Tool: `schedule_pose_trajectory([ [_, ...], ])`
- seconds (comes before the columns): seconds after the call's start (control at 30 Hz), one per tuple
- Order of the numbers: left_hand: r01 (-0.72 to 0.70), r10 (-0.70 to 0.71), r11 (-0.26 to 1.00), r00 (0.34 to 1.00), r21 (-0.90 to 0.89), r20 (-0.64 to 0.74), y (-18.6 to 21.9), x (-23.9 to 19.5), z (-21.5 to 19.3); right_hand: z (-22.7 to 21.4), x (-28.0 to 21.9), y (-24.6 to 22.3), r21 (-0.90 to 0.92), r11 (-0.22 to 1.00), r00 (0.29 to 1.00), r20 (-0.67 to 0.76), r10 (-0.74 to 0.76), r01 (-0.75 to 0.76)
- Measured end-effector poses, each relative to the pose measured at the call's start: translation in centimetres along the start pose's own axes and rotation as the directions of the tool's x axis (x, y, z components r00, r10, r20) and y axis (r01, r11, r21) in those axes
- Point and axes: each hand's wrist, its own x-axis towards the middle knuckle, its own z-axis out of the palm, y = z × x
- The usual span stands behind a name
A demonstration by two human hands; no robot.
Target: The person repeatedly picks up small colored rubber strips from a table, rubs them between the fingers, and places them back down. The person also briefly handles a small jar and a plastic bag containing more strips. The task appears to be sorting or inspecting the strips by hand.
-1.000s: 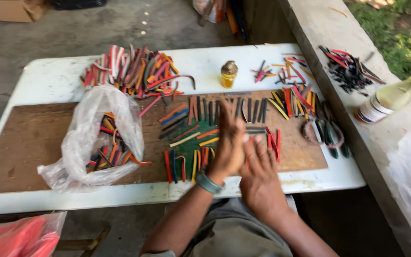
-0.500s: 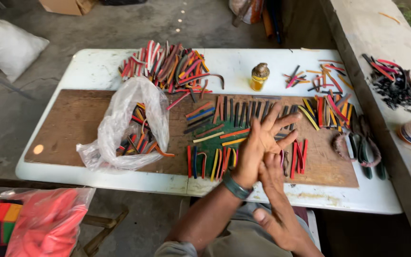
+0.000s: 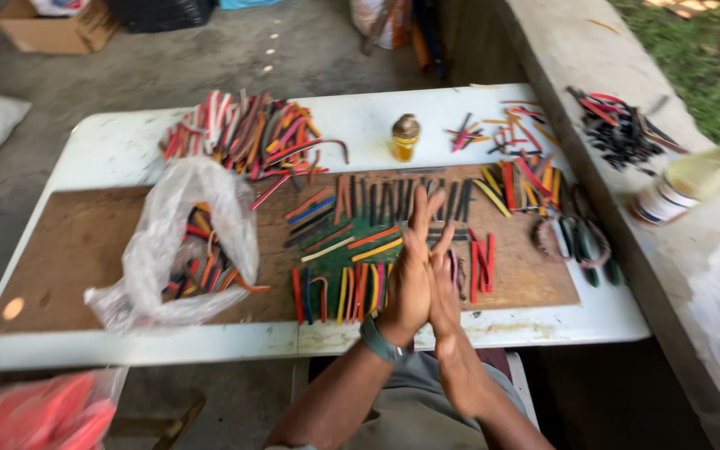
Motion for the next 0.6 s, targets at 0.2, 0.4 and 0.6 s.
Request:
schedule_pose_trajectory([
  [0.2,-0.101,0.084,0.979,0.991,0.177,0.103,0.5,-4.5,3.3,-3.1,4.5,0.0,0.062,0.997,0.995,-0.081,0.051,-0.046],
  [0.4,-0.092,0.091,0.864,0.996,0.495,0.027,1.1,0.8,-1.5,0.0,0.9,-1.4,-0.204,0.978,0.997,0.057,0.055,-0.042],
  [0.6,-0.151,-0.274,0.140,0.944,0.979,0.185,3.5,0.0,1.7,-1.3,2.6,2.6,-0.838,0.545,0.997,0.066,0.050,0.028],
])
